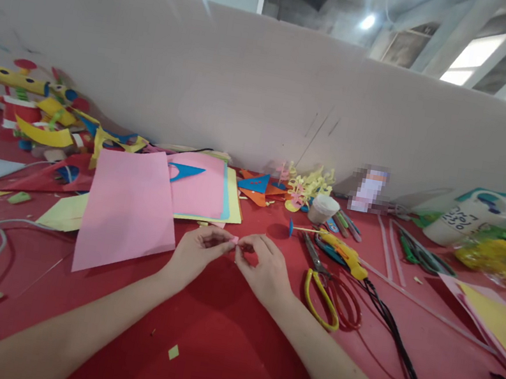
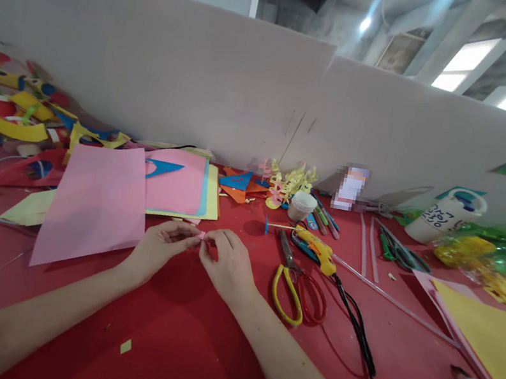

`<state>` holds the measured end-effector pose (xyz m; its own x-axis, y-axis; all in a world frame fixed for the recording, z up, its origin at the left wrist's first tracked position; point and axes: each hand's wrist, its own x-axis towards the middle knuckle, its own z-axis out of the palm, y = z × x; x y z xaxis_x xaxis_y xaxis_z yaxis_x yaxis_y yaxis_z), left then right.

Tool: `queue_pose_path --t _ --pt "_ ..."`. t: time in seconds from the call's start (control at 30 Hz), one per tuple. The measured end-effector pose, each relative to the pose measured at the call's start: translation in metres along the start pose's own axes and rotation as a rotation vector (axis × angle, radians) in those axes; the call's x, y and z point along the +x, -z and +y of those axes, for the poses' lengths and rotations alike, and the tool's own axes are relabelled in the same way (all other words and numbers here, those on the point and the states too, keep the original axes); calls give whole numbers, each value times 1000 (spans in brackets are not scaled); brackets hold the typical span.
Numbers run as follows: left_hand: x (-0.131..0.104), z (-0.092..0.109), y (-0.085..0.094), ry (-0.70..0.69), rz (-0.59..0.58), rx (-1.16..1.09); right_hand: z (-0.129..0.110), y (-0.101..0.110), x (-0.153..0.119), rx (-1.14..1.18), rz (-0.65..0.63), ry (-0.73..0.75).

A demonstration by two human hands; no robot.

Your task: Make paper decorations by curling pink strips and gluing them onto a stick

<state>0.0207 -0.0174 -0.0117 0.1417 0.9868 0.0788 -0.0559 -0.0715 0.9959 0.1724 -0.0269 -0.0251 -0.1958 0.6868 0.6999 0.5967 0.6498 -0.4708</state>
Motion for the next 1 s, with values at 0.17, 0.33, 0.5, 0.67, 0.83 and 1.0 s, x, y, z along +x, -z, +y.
queue_pose_path --t 0.17,0.33,0.5,0.67,0.83,1.0 --pt "0 -1 0 -18 6 11 1 -1 -1 33 14 0" --pt "0 -1 2 -45 -3 35 0 -1 0 46 18 -18" --pt "0 0 2 -65 -46 27 -1 1 2 70 26 -74" --pt "2 -2 3 9 -77 -5 2 3 5 153 22 -167" --pt "3 -4 4 113 -109 -130 6 2 4 309 -48 -286" --pt "3 -3 5 142 -131 -142 7 1 2 417 -108 -371"
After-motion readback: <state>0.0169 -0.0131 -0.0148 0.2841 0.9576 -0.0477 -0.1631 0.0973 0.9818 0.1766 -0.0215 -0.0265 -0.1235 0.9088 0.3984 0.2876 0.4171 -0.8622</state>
